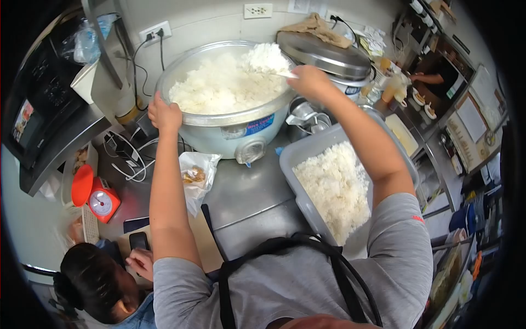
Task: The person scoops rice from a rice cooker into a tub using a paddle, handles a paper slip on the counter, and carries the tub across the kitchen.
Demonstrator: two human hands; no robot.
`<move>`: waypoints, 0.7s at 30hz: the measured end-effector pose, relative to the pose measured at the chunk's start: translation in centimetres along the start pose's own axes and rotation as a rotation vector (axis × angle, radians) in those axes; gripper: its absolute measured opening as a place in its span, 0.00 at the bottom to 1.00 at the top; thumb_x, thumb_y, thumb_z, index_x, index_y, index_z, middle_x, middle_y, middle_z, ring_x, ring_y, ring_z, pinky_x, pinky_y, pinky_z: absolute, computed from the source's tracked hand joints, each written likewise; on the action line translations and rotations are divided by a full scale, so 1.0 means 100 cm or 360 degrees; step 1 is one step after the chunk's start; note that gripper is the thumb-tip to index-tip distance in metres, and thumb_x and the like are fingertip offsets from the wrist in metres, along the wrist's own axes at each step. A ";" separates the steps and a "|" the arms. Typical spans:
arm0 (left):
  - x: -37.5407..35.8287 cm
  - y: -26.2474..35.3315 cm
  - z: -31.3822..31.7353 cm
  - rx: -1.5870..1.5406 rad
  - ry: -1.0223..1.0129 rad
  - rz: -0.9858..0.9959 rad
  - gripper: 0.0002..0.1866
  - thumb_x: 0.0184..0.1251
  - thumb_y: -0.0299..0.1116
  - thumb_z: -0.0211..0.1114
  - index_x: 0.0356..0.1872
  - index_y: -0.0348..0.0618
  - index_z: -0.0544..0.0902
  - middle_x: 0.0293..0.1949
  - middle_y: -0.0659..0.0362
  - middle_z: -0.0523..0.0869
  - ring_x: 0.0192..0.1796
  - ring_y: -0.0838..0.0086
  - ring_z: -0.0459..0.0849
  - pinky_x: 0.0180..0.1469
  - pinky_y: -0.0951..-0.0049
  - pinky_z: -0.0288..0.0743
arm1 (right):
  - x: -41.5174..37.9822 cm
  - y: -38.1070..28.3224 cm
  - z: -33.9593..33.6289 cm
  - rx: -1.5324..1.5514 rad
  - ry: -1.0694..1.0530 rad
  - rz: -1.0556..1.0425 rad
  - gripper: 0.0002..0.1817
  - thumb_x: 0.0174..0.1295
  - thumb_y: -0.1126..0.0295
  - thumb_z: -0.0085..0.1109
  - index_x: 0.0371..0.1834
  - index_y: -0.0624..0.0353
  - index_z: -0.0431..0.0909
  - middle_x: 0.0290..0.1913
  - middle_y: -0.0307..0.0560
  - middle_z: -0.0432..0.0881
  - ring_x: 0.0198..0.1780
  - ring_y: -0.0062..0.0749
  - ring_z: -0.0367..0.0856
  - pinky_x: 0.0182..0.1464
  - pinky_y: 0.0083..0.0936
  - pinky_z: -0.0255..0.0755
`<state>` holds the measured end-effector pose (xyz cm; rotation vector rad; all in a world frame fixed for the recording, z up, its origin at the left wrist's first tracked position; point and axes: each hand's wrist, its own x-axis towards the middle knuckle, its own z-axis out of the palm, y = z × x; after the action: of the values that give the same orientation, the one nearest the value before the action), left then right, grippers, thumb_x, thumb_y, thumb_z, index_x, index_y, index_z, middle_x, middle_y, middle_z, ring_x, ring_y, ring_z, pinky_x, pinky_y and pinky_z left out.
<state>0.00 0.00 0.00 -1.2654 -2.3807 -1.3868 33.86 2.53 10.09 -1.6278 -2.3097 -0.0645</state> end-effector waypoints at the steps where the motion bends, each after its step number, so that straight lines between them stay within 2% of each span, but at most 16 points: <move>1: 0.003 -0.003 -0.002 -0.0008 0.0028 0.0036 0.32 0.50 0.35 0.53 0.61 0.51 0.58 0.60 0.48 0.57 0.62 0.53 0.53 0.62 0.55 0.46 | -0.013 0.003 -0.011 0.0043 0.0041 -0.0018 0.22 0.51 0.55 0.52 0.44 0.59 0.75 0.41 0.56 0.77 0.46 0.45 0.75 0.50 0.33 0.67; 4: -0.018 -0.007 -0.002 0.0035 -0.0007 0.0023 0.31 0.50 0.35 0.53 0.60 0.49 0.59 0.59 0.47 0.58 0.62 0.52 0.53 0.62 0.56 0.47 | -0.084 0.047 -0.026 0.0228 0.0205 -0.0039 0.21 0.51 0.58 0.53 0.44 0.62 0.74 0.42 0.57 0.77 0.45 0.46 0.75 0.49 0.33 0.67; 8: -0.023 -0.004 -0.005 0.0086 0.0017 0.0015 0.28 0.51 0.37 0.53 0.57 0.48 0.63 0.58 0.48 0.60 0.61 0.52 0.55 0.61 0.56 0.49 | -0.183 0.090 -0.058 0.0164 0.0183 0.0210 0.19 0.51 0.62 0.56 0.42 0.63 0.75 0.41 0.56 0.78 0.43 0.45 0.76 0.45 0.31 0.69; 10: -0.027 -0.001 -0.005 0.0102 0.0065 0.0040 0.28 0.51 0.40 0.55 0.56 0.47 0.65 0.57 0.47 0.61 0.61 0.53 0.55 0.60 0.55 0.49 | -0.220 0.111 -0.061 0.0155 -0.0183 0.0574 0.17 0.48 0.63 0.58 0.39 0.62 0.76 0.38 0.55 0.78 0.41 0.43 0.77 0.42 0.31 0.69; 13: -0.037 0.013 0.004 0.0156 0.0155 0.0144 0.29 0.51 0.42 0.57 0.56 0.46 0.65 0.56 0.46 0.62 0.61 0.53 0.54 0.60 0.53 0.48 | -0.256 0.142 -0.010 -0.0465 -0.0206 0.0376 0.12 0.47 0.68 0.56 0.36 0.60 0.77 0.34 0.52 0.78 0.39 0.40 0.77 0.39 0.32 0.70; 14: -0.039 0.016 0.011 0.0125 0.0185 0.0279 0.29 0.50 0.43 0.58 0.55 0.46 0.66 0.56 0.45 0.62 0.61 0.52 0.54 0.59 0.51 0.48 | -0.263 0.148 0.007 -0.0607 -0.0237 0.0362 0.11 0.47 0.69 0.54 0.35 0.59 0.76 0.33 0.51 0.78 0.39 0.39 0.78 0.38 0.32 0.71; 16: -0.062 0.046 0.010 0.0055 0.0222 0.0522 0.27 0.50 0.40 0.58 0.54 0.45 0.67 0.56 0.44 0.61 0.60 0.53 0.55 0.59 0.53 0.48 | -0.260 0.152 0.029 -0.0898 -0.0286 0.0321 0.09 0.47 0.73 0.51 0.32 0.58 0.76 0.31 0.48 0.78 0.38 0.38 0.78 0.36 0.33 0.71; 19: -0.101 0.082 0.005 -0.0345 0.0249 0.1043 0.24 0.49 0.34 0.59 0.51 0.44 0.69 0.54 0.45 0.64 0.58 0.54 0.58 0.58 0.57 0.51 | -0.259 0.149 0.006 -0.1007 -0.0185 0.0379 0.09 0.47 0.75 0.48 0.32 0.58 0.75 0.31 0.47 0.78 0.37 0.38 0.78 0.35 0.33 0.72; 20: -0.117 0.090 0.005 -0.0527 0.0249 0.1237 0.23 0.49 0.32 0.59 0.50 0.44 0.70 0.53 0.46 0.66 0.57 0.55 0.60 0.58 0.59 0.52 | -0.261 0.141 -0.009 -0.0963 -0.0275 0.0392 0.09 0.47 0.76 0.48 0.32 0.58 0.75 0.31 0.47 0.78 0.37 0.38 0.78 0.35 0.33 0.72; 21: -0.137 0.097 0.003 -0.0682 0.0078 0.1321 0.22 0.48 0.29 0.59 0.48 0.43 0.71 0.50 0.47 0.69 0.55 0.56 0.63 0.57 0.61 0.55 | -0.267 0.130 -0.026 -0.0916 -0.0362 0.0405 0.09 0.47 0.76 0.47 0.32 0.58 0.76 0.31 0.48 0.79 0.37 0.38 0.79 0.35 0.33 0.72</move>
<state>15.84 -5.73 -0.07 -1.9560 -1.2473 -1.5896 54.65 -17.77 3.29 -2.2992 -2.3589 -0.5580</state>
